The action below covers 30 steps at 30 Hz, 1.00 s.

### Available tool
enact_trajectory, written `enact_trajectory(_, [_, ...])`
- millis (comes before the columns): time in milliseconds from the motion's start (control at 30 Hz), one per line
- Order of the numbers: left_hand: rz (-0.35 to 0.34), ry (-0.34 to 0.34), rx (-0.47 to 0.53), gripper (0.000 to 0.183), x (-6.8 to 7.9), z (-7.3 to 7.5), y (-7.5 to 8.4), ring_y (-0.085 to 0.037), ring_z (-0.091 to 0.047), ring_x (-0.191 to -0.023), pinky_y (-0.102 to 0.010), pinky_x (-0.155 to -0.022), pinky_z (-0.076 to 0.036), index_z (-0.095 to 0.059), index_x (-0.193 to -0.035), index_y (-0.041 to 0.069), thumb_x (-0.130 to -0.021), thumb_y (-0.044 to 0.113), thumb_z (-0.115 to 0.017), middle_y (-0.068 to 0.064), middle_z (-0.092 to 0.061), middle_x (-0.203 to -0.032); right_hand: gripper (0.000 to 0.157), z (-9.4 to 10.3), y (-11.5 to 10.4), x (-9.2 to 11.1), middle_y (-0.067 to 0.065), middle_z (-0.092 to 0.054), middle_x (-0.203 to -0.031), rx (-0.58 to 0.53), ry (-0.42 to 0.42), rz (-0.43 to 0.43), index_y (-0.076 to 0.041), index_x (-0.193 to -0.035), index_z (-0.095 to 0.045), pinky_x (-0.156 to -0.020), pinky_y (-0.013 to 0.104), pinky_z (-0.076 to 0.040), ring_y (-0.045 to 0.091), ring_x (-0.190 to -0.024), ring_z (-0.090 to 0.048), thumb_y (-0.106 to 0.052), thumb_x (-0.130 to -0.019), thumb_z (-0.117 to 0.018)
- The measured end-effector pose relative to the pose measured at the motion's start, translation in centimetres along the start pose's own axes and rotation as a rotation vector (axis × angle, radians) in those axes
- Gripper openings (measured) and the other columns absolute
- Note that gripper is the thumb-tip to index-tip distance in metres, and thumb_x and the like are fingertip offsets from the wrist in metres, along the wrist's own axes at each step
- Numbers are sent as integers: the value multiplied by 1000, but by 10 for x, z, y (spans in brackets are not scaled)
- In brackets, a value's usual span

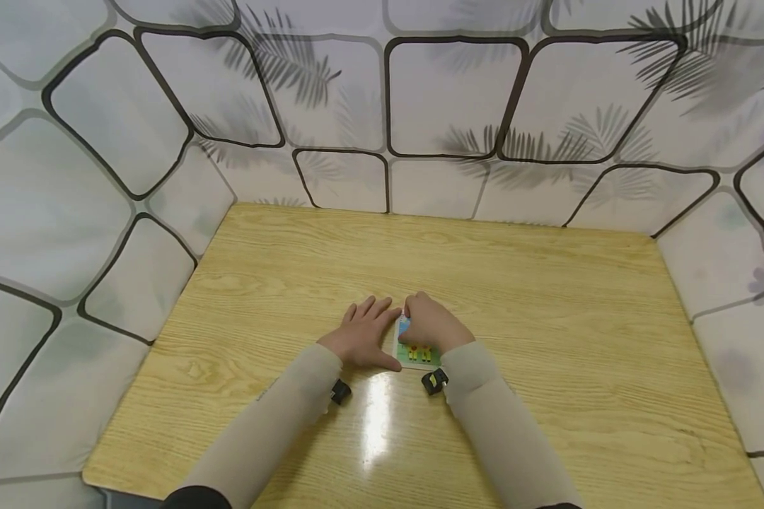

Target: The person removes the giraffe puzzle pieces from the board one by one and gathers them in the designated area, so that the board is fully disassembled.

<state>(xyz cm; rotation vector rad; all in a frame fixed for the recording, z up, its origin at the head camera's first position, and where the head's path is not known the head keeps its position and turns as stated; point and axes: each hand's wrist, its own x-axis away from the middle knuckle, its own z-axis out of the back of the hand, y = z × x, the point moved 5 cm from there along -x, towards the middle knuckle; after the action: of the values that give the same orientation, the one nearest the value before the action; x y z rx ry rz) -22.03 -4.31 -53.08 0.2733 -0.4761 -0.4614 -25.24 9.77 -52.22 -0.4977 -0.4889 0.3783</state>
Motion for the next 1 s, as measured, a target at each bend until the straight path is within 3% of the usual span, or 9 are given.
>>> enact_trajectory(567, [-1,2,16,106,0,0,1,-32,-1,-155,-58,-122,-3,-23,-162,28,-78,68,-74,-2,-8,-170,39,-2,-5,6,13,-54,-113,45,39,-14,-1,-115,-62,-80,41,-52,23,-88,-55,-25,-87,-75])
enact_trajectory(767, [-3,13,-10,106,0,1,1,-33,-3,-155,-58,-122,-5,-23,-162,28,-79,69,-73,-2,-10,-169,26,0,-7,1,12,-56,-101,77,75,22,0,-103,-63,-71,36,-49,23,-80,-54,-19,-86,-69])
enact_trajectory(1000, [4,0,-26,105,1,2,2,-32,-3,-155,-57,-122,-6,-23,-162,28,-79,70,-72,-2,-10,-169,15,-1,-4,-5,9,-55,-92,40,50,25,-4,-92,-60,-64,33,-45,22,-74,-52,-15,-86,-68])
